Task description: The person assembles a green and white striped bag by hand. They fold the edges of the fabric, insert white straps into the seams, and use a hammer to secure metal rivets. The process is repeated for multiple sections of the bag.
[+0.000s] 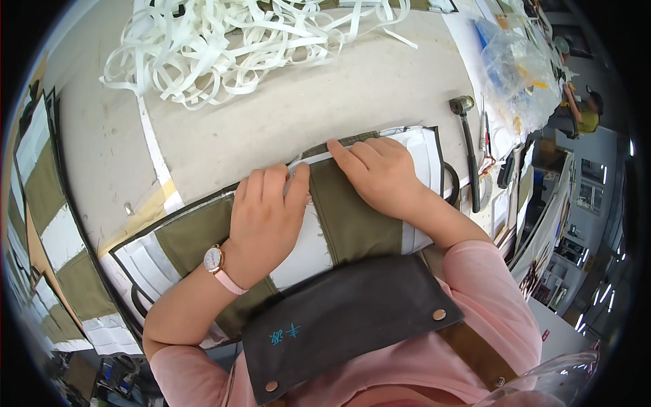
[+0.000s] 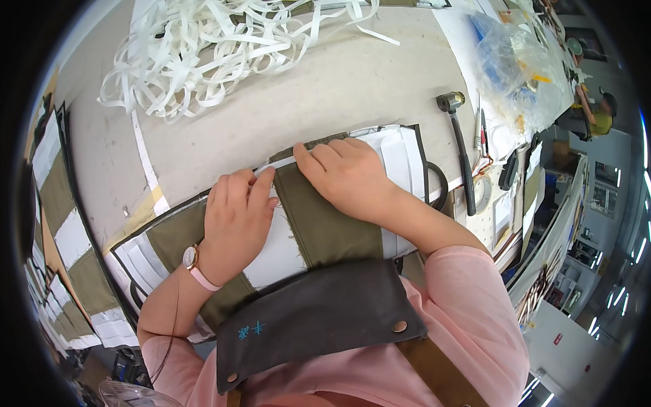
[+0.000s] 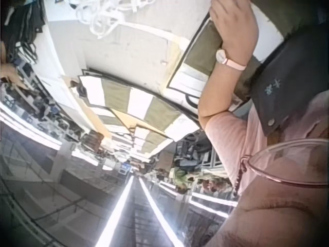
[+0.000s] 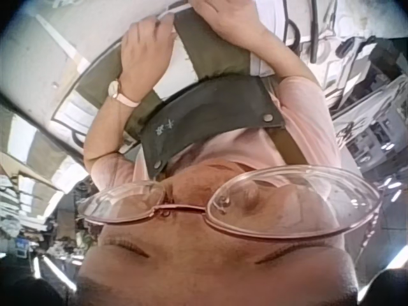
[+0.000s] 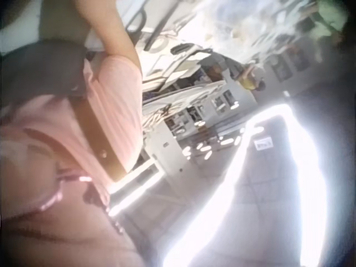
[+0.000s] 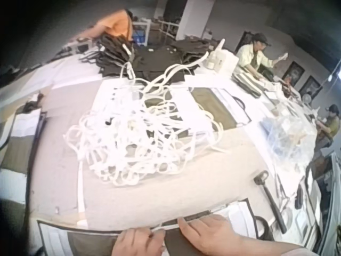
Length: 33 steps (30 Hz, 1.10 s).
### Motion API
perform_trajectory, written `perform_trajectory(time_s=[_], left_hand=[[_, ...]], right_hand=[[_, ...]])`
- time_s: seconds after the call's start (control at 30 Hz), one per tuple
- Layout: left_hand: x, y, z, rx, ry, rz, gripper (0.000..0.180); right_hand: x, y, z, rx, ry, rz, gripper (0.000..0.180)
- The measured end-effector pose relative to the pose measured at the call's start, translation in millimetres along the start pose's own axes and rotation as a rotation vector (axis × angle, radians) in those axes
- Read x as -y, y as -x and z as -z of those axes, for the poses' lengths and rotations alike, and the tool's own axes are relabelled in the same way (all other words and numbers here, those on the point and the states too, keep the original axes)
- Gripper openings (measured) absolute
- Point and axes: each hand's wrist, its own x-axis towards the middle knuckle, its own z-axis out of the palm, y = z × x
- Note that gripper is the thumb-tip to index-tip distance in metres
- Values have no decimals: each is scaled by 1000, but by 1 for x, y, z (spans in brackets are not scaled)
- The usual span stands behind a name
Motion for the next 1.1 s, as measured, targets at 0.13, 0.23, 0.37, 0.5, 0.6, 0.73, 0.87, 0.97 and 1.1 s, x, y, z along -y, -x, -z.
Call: perform_trajectory(time_s=[0.13, 0.23, 0.37, 0.5, 0.6, 0.73, 0.87, 0.97, 1.1], left_hand=[[-2, 2, 0, 2, -10, -31, 56], [-8, 3, 2, 21, -61, -28, 57], [-8, 4, 2, 14, -125, -54, 57], [-4, 3, 2, 45, -121, -80, 52], [-6, 3, 4, 103, -118, -88, 54], [-10, 4, 6, 151, -182, -111, 53], [-10, 6, 9, 192, -228, -113, 51], [-11, 7, 9, 187, -238, -104, 50], [-12, 6, 5, 172, -254, -98, 50]], right_hand=[[-3, -4, -14, -119, -40, -17, 30], [-4, 1, -22, -168, -69, -70, 28], [-6, -4, -20, -151, -112, -65, 29], [-1, -11, -12, -95, -104, -29, 27], [3, -11, -17, -117, -88, -23, 27], [4, -8, -23, -184, -128, -74, 30], [2, -8, -22, -127, -142, -127, 31], [2, -6, -8, -71, -260, -208, 31], [3, 0, -11, -106, -263, -213, 28]])
